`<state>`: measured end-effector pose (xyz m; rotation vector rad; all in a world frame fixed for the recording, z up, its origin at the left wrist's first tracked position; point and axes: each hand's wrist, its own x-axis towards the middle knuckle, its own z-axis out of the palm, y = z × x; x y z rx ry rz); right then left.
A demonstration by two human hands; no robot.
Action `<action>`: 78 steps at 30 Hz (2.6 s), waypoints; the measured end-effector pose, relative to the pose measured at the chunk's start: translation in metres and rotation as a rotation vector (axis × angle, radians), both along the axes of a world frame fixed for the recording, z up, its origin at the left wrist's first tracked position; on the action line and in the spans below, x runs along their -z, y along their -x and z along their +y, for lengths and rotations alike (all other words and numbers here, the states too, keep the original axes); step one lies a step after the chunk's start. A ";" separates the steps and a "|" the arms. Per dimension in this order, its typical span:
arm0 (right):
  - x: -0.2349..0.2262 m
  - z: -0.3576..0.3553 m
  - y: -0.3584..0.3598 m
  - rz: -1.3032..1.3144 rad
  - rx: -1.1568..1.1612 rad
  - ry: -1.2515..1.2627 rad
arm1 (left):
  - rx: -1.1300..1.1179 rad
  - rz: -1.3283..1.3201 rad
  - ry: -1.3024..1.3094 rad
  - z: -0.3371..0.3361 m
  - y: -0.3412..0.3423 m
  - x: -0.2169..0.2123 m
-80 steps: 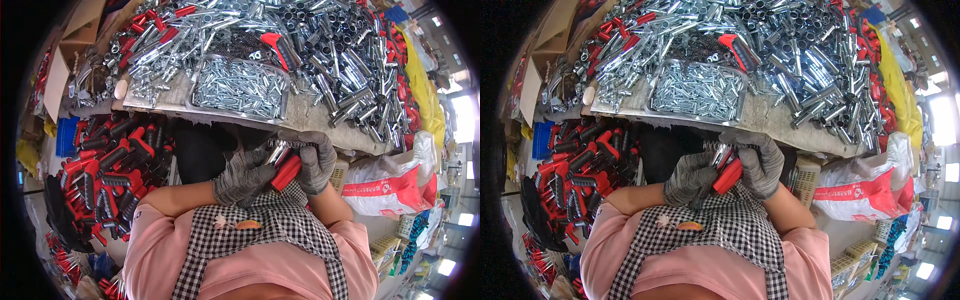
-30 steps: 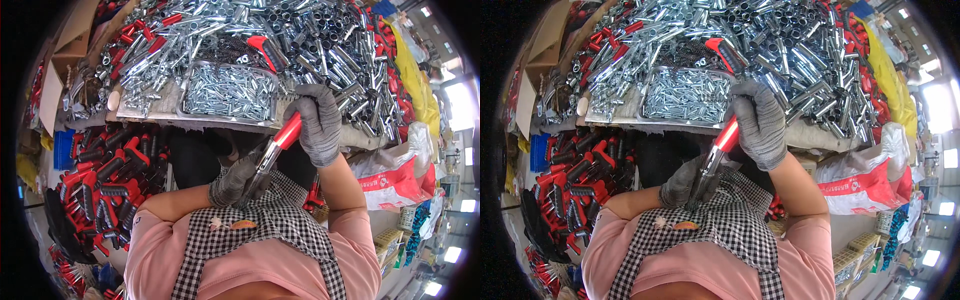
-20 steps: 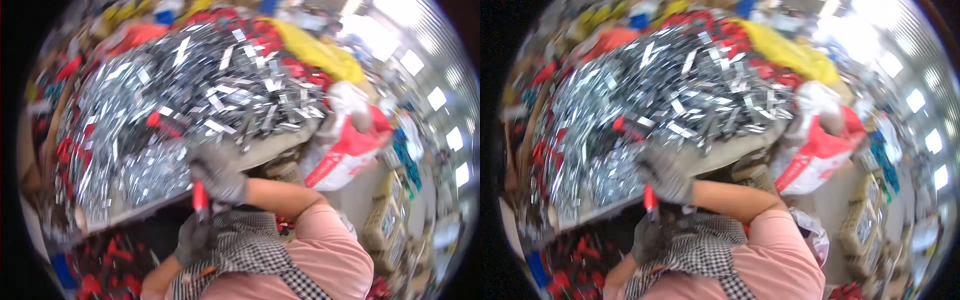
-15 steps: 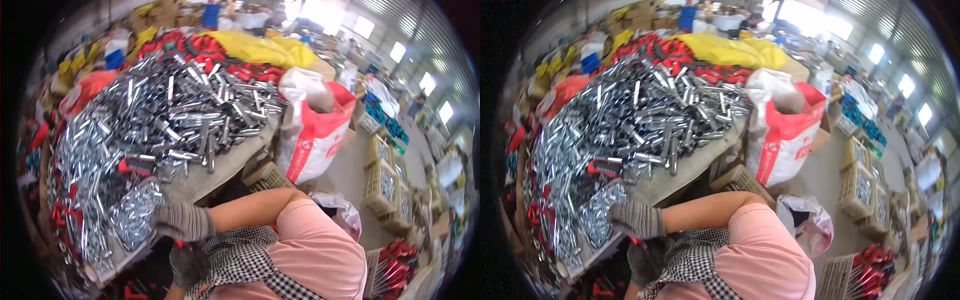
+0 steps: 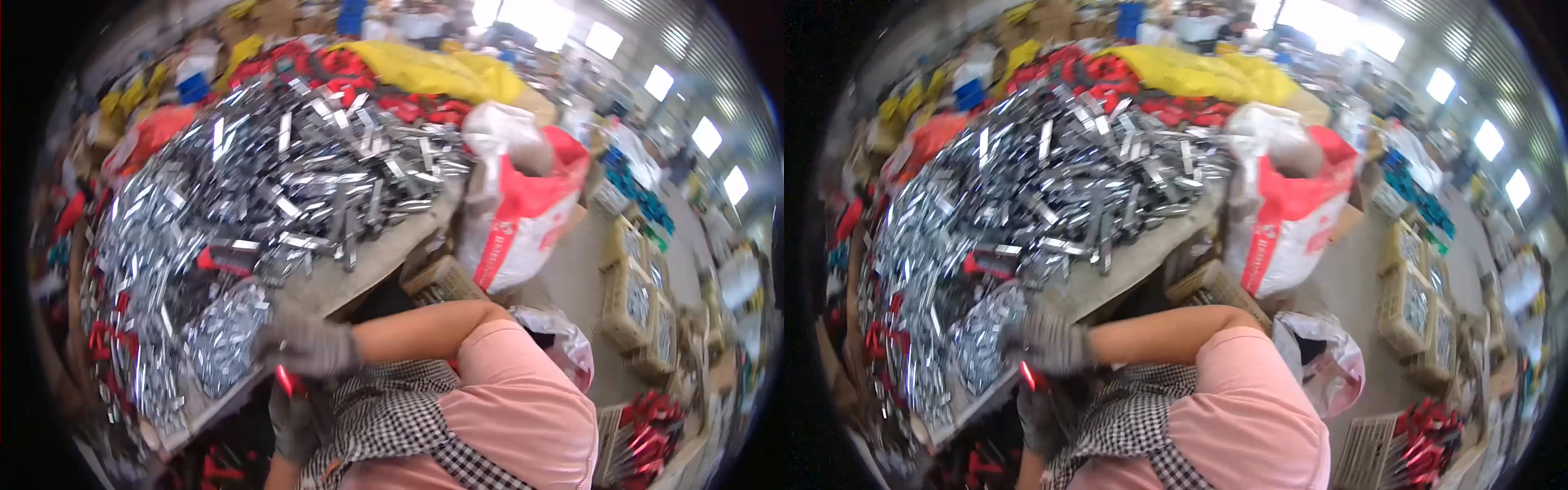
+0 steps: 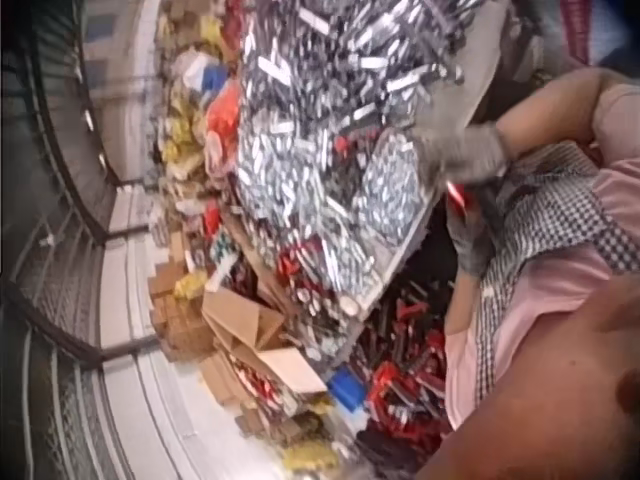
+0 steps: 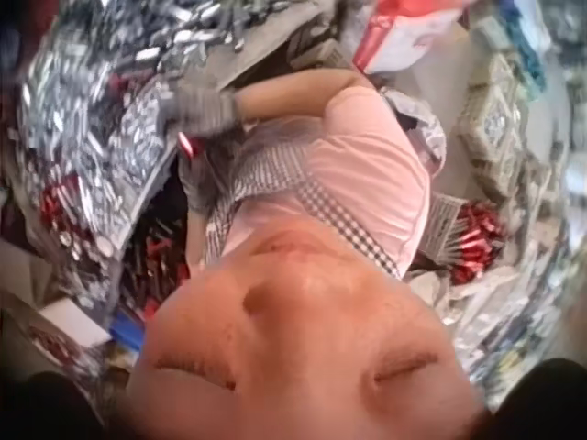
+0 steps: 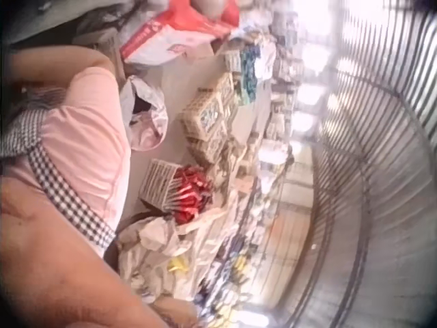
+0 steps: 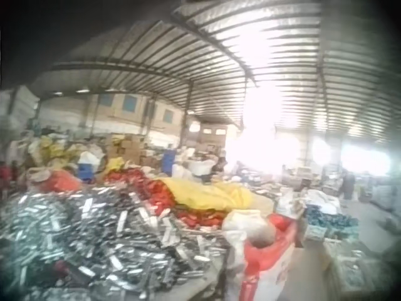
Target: Assembling red plastic handles onto metallic cylindrical parts at a manual factory workstation.
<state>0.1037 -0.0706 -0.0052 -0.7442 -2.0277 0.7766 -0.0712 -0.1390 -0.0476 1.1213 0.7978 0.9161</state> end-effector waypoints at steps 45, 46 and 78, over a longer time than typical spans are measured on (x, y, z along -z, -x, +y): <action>-0.021 0.075 0.052 -0.749 -0.351 0.074 | -0.047 0.876 -0.445 0.069 0.089 0.031; -0.028 0.076 0.053 -0.749 -0.357 0.073 | -0.065 0.835 -0.596 0.067 0.091 0.036; -0.045 0.005 -0.058 -0.277 -0.228 0.777 | -0.041 1.402 -1.091 0.029 0.071 -0.017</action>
